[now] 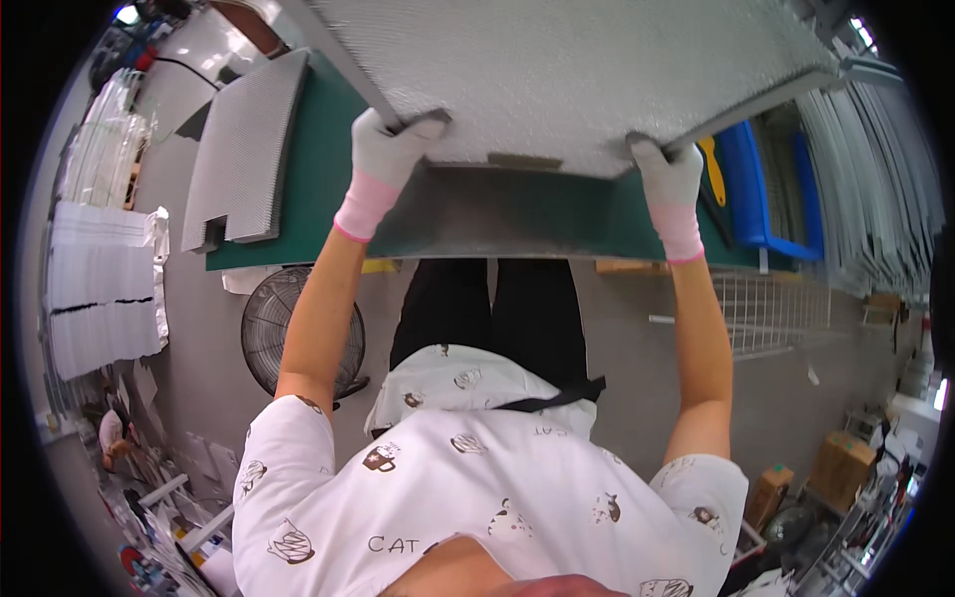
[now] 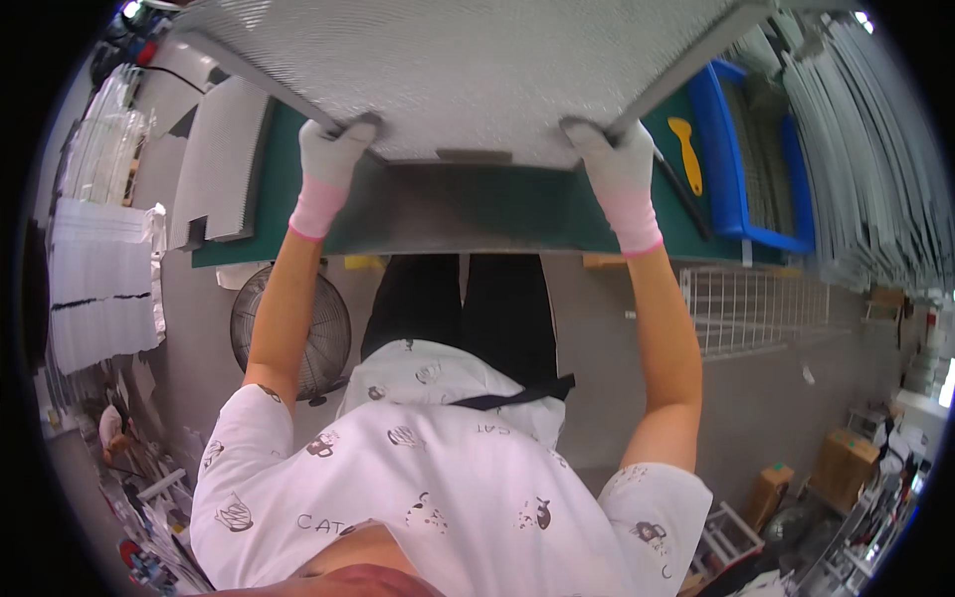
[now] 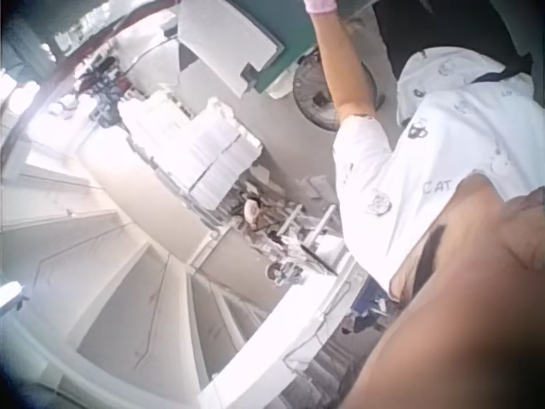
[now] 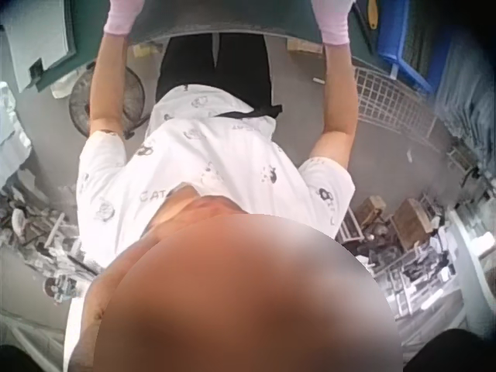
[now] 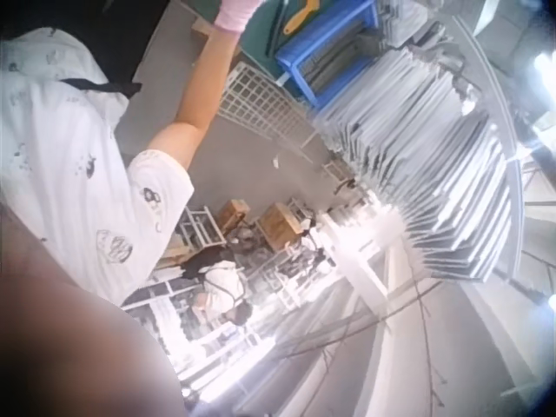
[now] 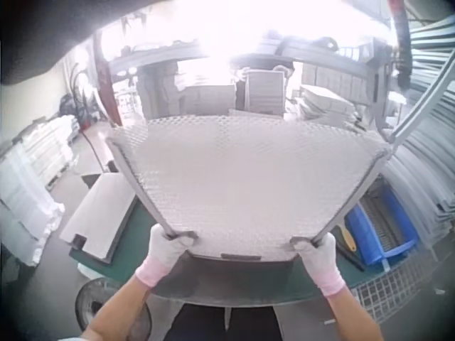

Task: Assembling mesh filters by attaching metal frames using a hammer and a power drill.

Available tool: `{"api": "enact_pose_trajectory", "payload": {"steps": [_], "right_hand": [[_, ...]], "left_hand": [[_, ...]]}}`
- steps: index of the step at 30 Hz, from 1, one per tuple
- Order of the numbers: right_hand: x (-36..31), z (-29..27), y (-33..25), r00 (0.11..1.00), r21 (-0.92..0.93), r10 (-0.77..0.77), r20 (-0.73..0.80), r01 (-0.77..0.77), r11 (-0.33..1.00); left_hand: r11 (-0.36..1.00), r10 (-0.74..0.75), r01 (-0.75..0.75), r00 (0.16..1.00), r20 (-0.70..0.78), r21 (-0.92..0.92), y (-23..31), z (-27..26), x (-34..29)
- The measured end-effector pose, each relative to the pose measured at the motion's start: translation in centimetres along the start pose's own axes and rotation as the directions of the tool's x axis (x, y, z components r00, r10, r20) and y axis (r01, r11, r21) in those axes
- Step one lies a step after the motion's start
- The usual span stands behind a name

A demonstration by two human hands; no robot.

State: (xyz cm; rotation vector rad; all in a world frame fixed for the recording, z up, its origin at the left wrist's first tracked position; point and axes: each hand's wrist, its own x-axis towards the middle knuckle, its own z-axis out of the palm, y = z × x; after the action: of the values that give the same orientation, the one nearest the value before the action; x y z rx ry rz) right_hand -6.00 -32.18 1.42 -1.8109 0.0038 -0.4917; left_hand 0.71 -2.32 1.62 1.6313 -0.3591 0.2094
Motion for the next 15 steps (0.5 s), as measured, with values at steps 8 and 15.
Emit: {"api": "enact_pose_trajectory", "payload": {"steps": [8, 15], "right_hand": [[-0.5, -0.5, 2.2, 0.999, 0.158, 0.019, -0.049, -0.011, 0.987], [0.3, -0.5, 0.5, 0.996, 0.029, -0.026, -0.083, 0.029, 0.999]], "left_hand": [[0.941, 0.234, -0.263, 0.960, -0.151, -0.214, 9.7, 1.2, 4.8], [0.162, 0.758, -0.539, 0.604, 0.245, 0.826, 7.7, -2.3, 7.3]]}}
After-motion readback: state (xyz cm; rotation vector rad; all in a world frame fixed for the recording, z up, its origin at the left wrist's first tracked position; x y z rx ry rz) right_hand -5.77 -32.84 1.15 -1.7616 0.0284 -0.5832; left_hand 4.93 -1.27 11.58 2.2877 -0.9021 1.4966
